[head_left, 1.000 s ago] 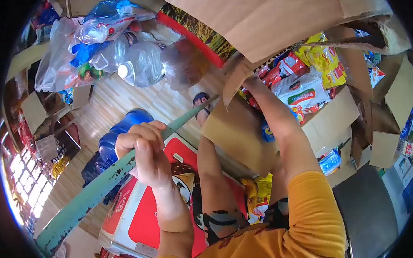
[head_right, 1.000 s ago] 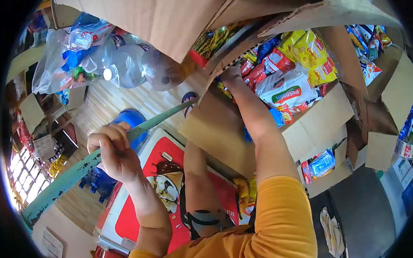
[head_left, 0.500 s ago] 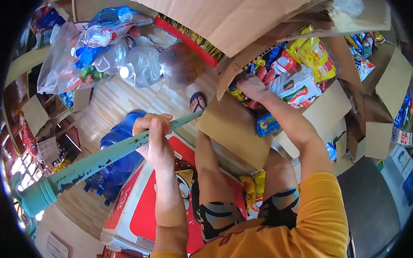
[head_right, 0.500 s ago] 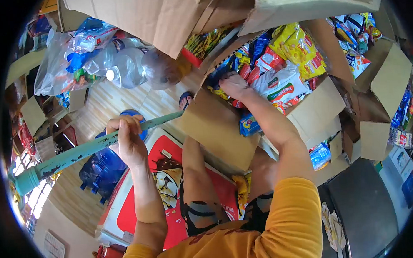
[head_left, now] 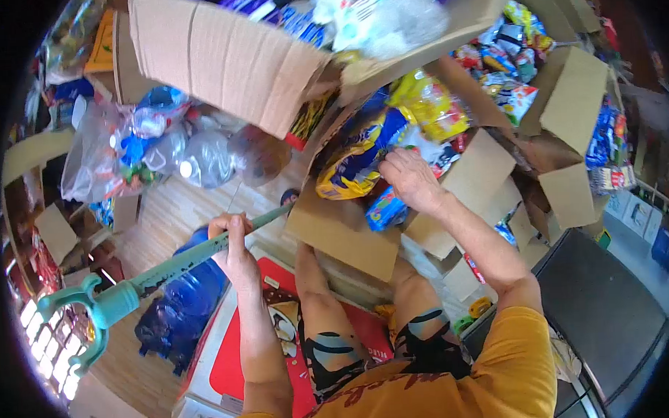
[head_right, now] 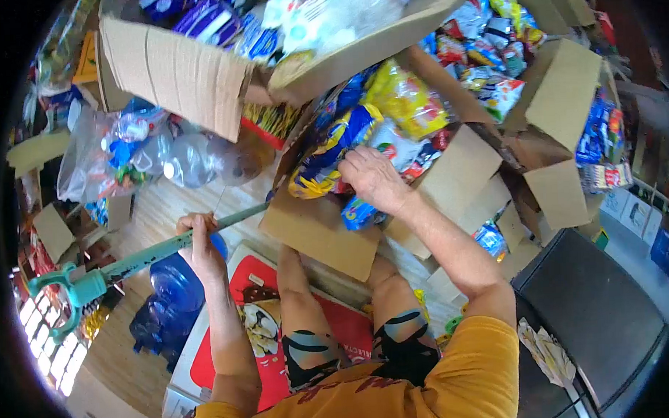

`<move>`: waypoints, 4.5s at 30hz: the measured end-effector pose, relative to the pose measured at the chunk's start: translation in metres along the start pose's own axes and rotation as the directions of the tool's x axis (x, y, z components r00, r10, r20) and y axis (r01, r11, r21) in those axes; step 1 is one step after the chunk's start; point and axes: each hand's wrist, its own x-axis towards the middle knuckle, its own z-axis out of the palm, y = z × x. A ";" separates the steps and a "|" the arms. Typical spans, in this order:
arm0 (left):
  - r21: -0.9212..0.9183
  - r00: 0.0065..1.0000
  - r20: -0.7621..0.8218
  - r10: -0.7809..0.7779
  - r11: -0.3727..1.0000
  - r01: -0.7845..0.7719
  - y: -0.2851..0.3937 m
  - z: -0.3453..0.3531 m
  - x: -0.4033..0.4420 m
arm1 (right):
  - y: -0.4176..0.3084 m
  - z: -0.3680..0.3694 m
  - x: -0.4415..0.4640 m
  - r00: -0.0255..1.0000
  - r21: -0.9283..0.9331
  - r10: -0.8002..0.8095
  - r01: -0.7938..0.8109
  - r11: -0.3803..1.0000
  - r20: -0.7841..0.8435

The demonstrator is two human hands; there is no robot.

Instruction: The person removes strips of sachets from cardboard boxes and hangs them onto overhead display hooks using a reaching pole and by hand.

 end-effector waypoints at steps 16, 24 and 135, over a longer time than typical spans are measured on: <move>0.137 0.978 0.087 -0.192 0.974 0.179 0.011 0.005 -0.006 | -0.043 -0.218 -0.055 0.409 0.545 0.745 -0.509 0.666 -0.528; 0.187 0.974 0.079 -0.212 0.963 0.194 0.003 0.005 -0.002 | 0.018 -0.313 0.063 0.315 0.848 0.791 0.119 0.516 -0.525; 0.544 0.505 -0.516 0.691 0.721 -0.430 0.425 -0.347 -0.114 | -0.681 -0.268 0.229 0.636 0.783 -0.636 0.617 0.080 -0.436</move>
